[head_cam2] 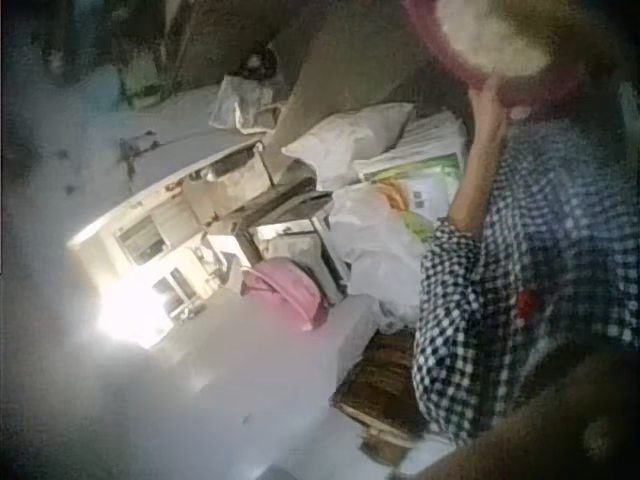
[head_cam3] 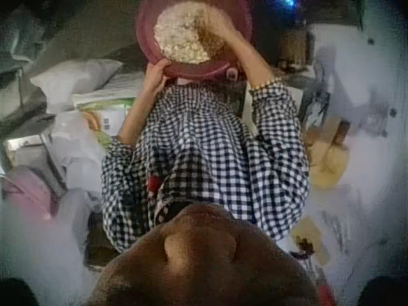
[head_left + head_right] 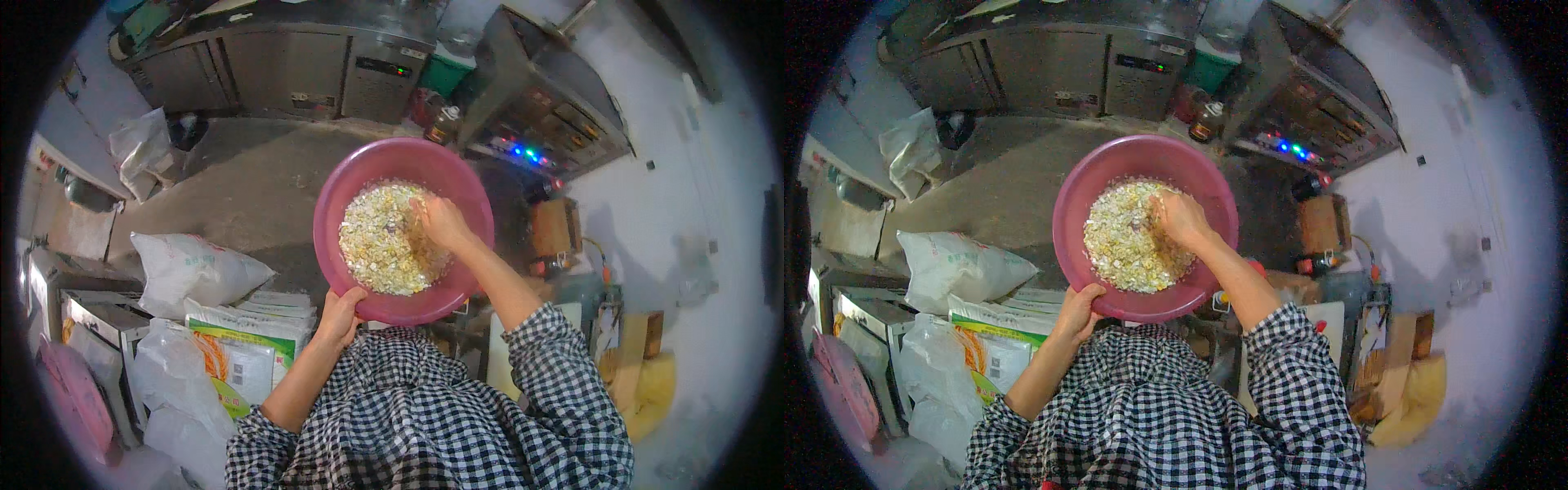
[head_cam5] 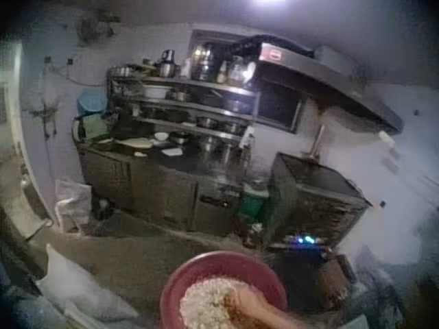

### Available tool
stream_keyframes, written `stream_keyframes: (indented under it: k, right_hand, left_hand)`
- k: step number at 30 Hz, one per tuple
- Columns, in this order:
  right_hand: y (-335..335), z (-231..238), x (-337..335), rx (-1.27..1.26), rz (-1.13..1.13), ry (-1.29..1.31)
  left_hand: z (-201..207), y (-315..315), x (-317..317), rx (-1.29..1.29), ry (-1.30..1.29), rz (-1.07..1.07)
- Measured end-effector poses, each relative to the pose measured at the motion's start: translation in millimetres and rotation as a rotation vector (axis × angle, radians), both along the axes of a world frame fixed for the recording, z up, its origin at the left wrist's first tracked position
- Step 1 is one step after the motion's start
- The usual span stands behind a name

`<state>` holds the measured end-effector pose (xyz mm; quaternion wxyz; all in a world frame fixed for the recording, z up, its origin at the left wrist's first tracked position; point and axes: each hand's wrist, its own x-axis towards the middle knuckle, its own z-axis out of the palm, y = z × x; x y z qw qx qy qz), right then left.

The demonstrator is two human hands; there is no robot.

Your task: The person retrieves a bowl of chopped vegetables from a refrigerator, adds oil and a brown paste, then mixes the ingredients by hand and with a spatula. The person also handles a dough sheet on the counter.

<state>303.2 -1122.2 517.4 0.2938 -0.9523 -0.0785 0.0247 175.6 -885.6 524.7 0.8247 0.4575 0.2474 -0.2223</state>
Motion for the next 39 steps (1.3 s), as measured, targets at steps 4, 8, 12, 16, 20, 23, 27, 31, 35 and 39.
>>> stream_keyframes:
  k: [4,8,12,16,20,23,27,31,35,39]
  right_hand:
    - [27.5,16.7,-22.8,-0.141,-0.017,-0.049]
    - [39.6,14.1,-55.3,-0.176,0.595,-0.109]
    - [20.7,15.7,-34.6,-0.272,0.266,0.163]
    - [-2.3,41.9,-12.9,0.269,0.358,-0.262]
    - [-16.6,67.0,-43.2,0.318,0.223,-0.155]
    - [-19.2,75.7,-80.0,0.319,0.158,-0.332]
    - [-26.6,85.2,-129.1,0.344,0.021,-0.260]
    - [-76.6,113.4,-218.5,1.131,-0.305,-0.047]
    - [-162.7,146.1,-362.2,1.479,-0.618,-0.165]
    - [-213.5,191.6,-551.9,1.266,-1.100,-0.479]
  left_hand:
    - [-5.7,-8.0,-5.6,-0.012,-0.094,0.008]
    - [-4.6,-13.1,-13.9,0.038,-0.196,0.027]
    - [-4.7,-7.4,-12.2,-0.005,-0.189,0.043]
    - [-8.4,-8.7,-11.9,0.060,-0.282,0.027]
    - [-2.3,-23.2,-18.2,-0.005,-0.243,0.032]
    - [15.3,-30.4,-21.4,0.004,-0.232,-0.052]
    - [27.5,-27.3,-30.0,-0.018,-0.164,-0.137]
    - [12.2,-47.2,-62.1,-0.026,-0.059,-0.245]
    - [2.8,-96.1,-77.2,-0.063,-0.020,-0.549]
    - [32.3,-131.3,-80.7,-0.072,0.006,-0.725]
